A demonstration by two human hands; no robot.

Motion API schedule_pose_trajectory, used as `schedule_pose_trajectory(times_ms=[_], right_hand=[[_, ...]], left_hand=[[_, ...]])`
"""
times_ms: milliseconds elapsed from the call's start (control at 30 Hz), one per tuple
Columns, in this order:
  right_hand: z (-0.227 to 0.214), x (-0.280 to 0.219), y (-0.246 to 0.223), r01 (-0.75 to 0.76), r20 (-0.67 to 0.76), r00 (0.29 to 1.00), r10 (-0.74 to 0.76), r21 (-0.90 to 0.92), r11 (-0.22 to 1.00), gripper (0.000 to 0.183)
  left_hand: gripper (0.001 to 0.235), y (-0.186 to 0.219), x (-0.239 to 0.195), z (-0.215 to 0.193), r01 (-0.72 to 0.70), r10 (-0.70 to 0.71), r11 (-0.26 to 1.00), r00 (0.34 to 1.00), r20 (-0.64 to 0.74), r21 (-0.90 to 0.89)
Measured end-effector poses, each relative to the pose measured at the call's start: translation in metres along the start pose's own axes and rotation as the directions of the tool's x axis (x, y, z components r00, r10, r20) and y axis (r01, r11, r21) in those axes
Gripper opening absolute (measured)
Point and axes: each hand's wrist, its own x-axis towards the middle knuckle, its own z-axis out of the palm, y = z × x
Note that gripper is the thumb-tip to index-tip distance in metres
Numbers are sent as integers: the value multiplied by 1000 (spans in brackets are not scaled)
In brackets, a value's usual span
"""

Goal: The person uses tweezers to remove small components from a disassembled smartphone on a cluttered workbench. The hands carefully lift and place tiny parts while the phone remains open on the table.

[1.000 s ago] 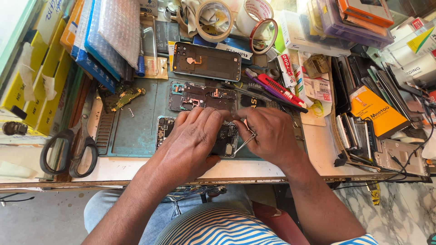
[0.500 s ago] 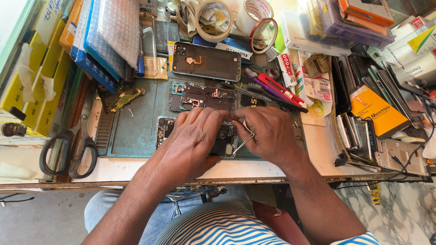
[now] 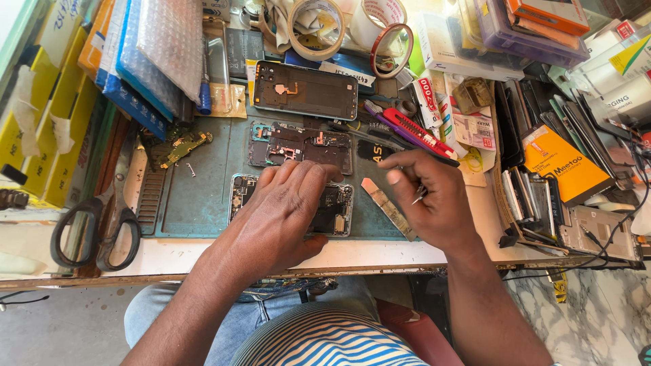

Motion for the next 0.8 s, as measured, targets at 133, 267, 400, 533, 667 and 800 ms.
schedule_pose_trajectory(times_ms=[133,267,400,533,667,800], right_hand=[[-4,-4,10,51,-38,998,-48,95,994,17],[-2,-8,15,38,-45,998,-32,143,989,21],[4,-10,14,0,-34,999,2,67,998,19],[11,-16,7,-82,-8,997,81,-137,987,17],[20,-23,-2,-206,45,975,218,-193,959,16],[27,-26,-5,-70,66,994,83,-176,982,23]], left_hand=[[84,1,1,1,10,-10,1000,1000,17,26],[86,1,0,2,-30,31,999,999,-21,38],[87,2,1,1,-16,17,999,1000,-4,42],[91,2,1,0,-34,34,998,999,-4,46],[92,2,1,0,-48,48,997,999,-12,55],[91,2,2,0,-31,31,998,999,10,60]])
